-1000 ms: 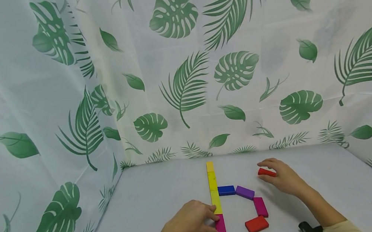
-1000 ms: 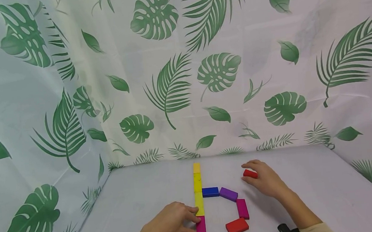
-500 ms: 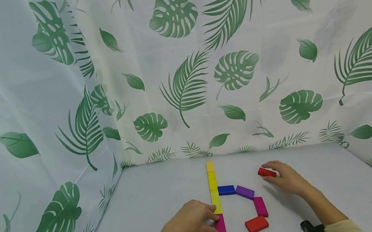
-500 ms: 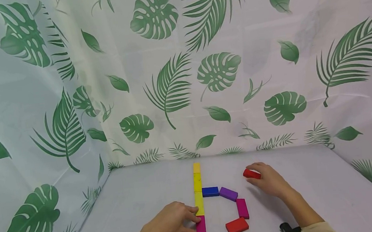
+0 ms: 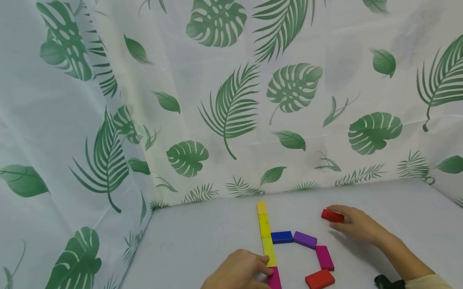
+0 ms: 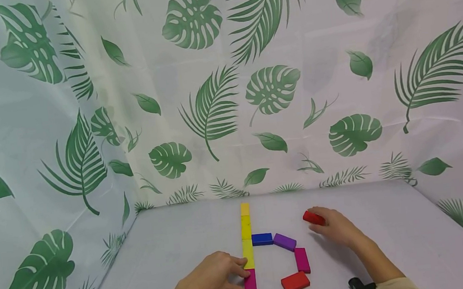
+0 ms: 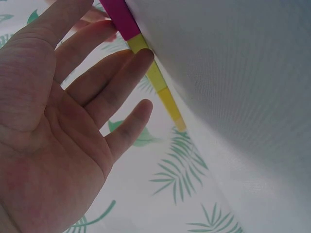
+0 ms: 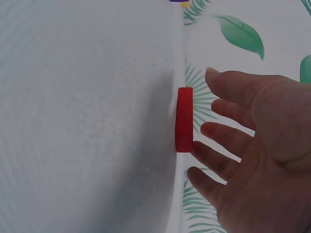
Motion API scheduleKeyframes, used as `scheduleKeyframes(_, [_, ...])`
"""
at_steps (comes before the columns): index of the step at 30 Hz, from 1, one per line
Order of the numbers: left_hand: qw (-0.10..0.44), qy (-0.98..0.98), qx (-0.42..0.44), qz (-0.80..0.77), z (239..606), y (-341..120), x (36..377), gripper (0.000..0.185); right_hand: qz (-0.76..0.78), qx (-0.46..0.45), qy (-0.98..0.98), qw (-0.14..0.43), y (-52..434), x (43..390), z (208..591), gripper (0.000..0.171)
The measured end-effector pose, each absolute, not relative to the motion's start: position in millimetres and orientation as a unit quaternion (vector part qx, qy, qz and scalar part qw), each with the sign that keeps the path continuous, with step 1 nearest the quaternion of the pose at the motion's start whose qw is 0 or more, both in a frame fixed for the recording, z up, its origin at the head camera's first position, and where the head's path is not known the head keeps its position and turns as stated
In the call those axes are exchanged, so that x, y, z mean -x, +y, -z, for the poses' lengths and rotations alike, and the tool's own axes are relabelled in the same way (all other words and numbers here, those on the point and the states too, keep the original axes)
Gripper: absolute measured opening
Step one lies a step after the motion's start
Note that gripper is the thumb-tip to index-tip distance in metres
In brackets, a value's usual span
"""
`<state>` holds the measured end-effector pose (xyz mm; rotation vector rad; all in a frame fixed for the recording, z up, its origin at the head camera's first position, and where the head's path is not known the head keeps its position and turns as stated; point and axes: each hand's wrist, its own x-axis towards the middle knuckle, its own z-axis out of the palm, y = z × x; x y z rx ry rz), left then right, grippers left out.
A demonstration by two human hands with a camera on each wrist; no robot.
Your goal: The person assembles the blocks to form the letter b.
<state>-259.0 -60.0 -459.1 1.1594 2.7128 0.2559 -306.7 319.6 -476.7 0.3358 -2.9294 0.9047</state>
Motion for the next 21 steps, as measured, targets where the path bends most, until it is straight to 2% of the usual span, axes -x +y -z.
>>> scheduleKeyframes(6, [0.085,0.913,-0.391,-0.083,460.7,-60.5,259.8,0.045,-0.276,-0.103,-0.956,0.011,320.9,309.9,477.8,0.054])
scheduleKeyframes(15, [0.077,0.91,-0.4,-0.081,462.2,-61.6,260.5,0.045,-0.202,-0.112,-0.97,0.083,321.2,307.4,480.3,0.03])
scheduleKeyframes(21, [0.078,0.909,-0.399,-0.086,462.7,-61.1,260.7,0.045,-0.218,-0.102,-0.969,0.054,319.4,307.9,477.1,0.028])
